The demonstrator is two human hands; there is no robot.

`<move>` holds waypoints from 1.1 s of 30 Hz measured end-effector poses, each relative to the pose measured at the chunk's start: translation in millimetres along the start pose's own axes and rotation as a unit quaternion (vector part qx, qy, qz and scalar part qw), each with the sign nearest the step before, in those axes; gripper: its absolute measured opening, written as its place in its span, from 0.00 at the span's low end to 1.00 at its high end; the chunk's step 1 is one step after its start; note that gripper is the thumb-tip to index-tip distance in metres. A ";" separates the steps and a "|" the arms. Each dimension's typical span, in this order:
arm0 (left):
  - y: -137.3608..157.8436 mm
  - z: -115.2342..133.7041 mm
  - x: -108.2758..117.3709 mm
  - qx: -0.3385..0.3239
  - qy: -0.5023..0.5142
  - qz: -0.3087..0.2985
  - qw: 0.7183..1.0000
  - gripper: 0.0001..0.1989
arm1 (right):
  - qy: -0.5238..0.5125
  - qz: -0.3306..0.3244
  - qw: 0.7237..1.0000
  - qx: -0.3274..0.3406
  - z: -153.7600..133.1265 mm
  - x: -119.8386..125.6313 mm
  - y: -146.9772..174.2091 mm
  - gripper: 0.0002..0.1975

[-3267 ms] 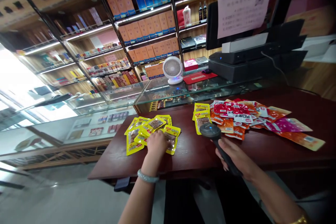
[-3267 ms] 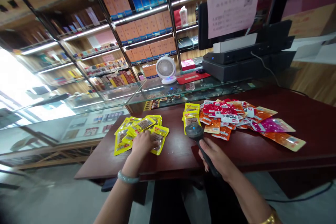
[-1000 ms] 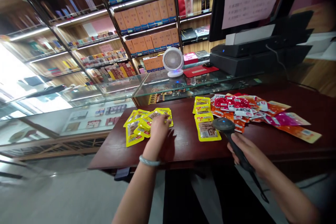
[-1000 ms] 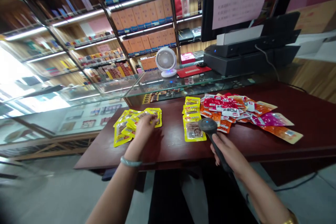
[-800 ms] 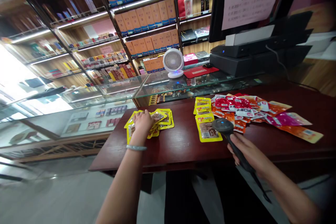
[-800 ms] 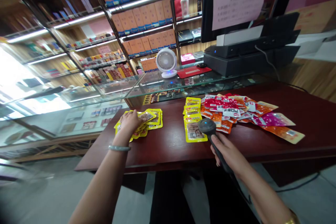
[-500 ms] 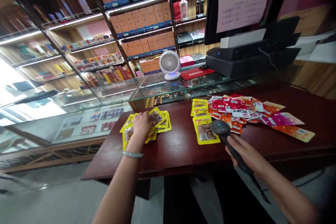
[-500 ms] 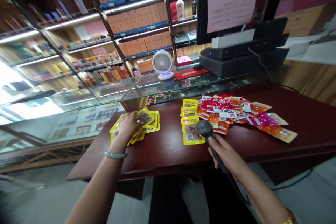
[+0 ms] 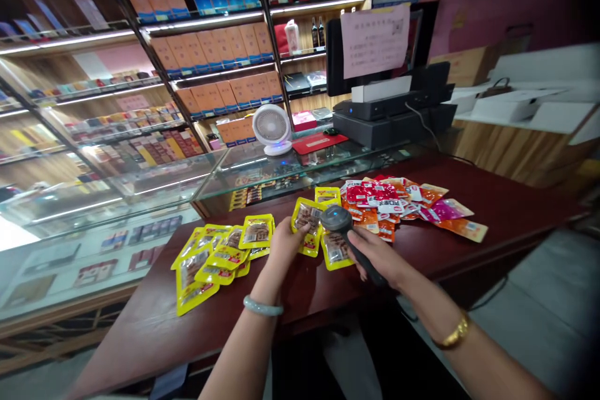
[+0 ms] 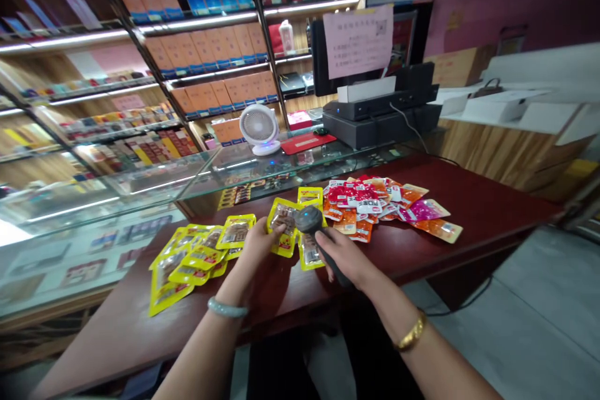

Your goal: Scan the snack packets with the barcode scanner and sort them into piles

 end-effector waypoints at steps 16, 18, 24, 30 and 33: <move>-47.9 25.5 -62.7 -0.007 0.120 -0.030 0.992 0.13 | -0.012 0.072 0.997 0.003 -1.7 35.3 -14.4 0.23; -48.9 38.6 -64.7 -0.031 0.097 -0.038 0.994 0.16 | -0.016 0.073 0.997 -0.002 -2.0 35.5 -16.2 0.23; -37.8 41.9 -21.5 -0.081 -0.122 -0.014 0.989 0.14 | -0.002 0.064 0.998 -0.009 -0.3 32.1 -18.1 0.23; -34.2 -40.5 90.4 0.094 -0.385 0.122 0.910 0.30 | 0.014 0.061 0.998 -0.011 1.7 24.9 -16.0 0.23; -37.1 -84.7 106.6 0.166 -0.403 0.048 0.899 0.27 | 0.022 0.040 0.999 -0.006 2.4 17.0 -17.4 0.22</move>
Point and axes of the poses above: each hand's wrist, its own y-axis away from the middle knuckle, its own x-axis out of the back of the hand, z = x × y, the point moved 10 cm from there along -y, towards the middle knuckle, and after that the axes turned 6 degrees about -z, right-handed, at the moved point
